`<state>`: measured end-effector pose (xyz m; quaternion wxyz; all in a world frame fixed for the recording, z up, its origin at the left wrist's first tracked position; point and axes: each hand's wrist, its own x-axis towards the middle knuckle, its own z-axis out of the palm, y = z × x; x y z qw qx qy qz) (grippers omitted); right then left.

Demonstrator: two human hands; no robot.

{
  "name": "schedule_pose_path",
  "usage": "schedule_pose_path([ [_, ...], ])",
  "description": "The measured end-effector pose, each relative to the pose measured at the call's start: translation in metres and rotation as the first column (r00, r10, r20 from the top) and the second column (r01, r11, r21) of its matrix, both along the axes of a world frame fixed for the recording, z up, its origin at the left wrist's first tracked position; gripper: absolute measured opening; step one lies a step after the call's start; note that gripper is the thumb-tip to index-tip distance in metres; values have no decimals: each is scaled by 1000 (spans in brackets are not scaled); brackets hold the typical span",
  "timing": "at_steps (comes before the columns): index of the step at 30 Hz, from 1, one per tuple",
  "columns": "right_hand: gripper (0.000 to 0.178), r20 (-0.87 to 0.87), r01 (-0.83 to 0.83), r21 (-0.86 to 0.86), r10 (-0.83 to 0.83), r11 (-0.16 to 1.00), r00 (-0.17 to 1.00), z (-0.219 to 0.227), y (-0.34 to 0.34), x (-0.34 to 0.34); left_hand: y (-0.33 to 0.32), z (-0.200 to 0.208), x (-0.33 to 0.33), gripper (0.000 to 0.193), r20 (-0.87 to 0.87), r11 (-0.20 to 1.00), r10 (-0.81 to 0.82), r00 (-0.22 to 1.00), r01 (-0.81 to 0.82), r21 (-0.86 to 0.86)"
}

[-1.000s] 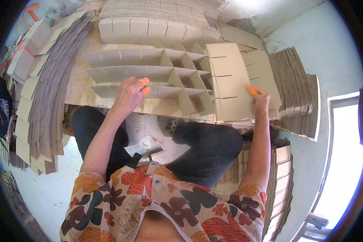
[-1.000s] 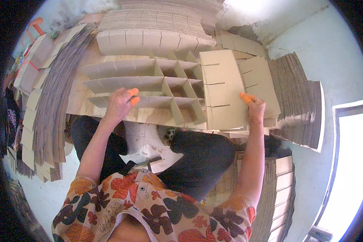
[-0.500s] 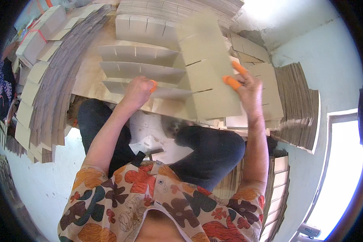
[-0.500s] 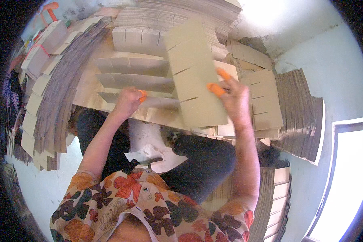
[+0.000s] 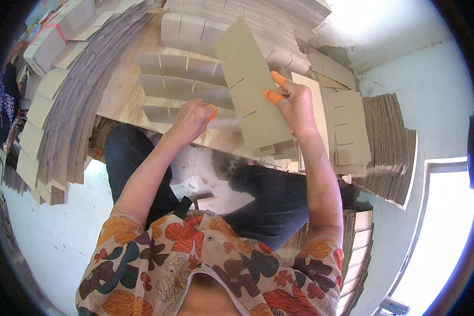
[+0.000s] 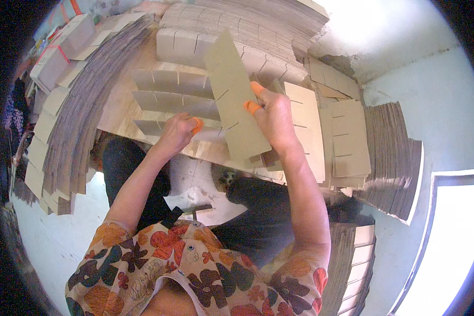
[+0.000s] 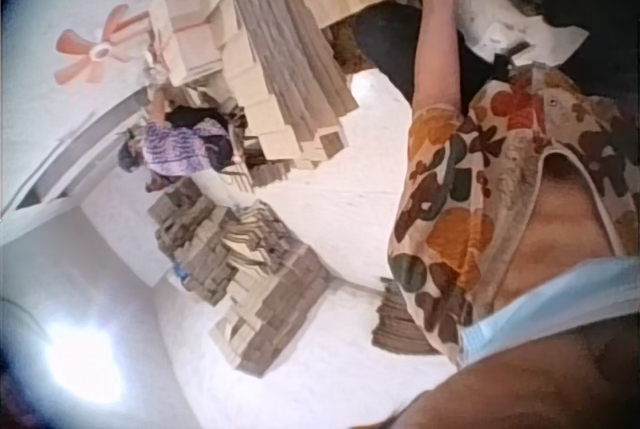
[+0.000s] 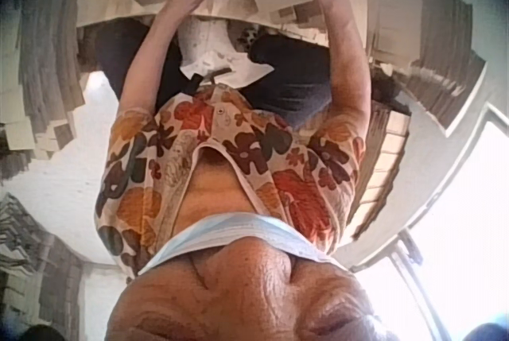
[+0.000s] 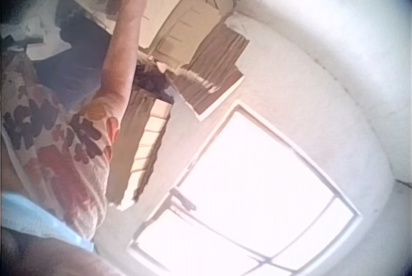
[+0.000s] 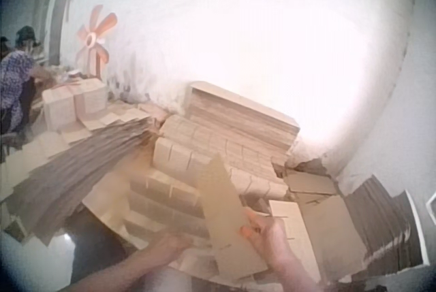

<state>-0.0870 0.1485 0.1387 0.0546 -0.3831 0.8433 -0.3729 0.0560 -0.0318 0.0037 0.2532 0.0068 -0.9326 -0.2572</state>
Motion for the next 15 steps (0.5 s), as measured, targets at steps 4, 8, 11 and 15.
schedule_pose_path([
  [4,44,30,-79,9,79,997,996,5,-7,-11,0,1,-1,14,31,999,41,999,-41,-10],
  [8,43,87,-98,15,96,995,992,16,-19,-6,-3,2,-3,15,33,1000,6,999,-6,10],
  [11,42,-98,-105,111,116,988,988,11,-24,-8,-1,3,-7,16,37,999,15,999,-16,36],
  [15,43,18,-86,86,85,993,996,8,-30,-7,-4,-4,-8,15,-4,999,-7,1000,8,46],
])
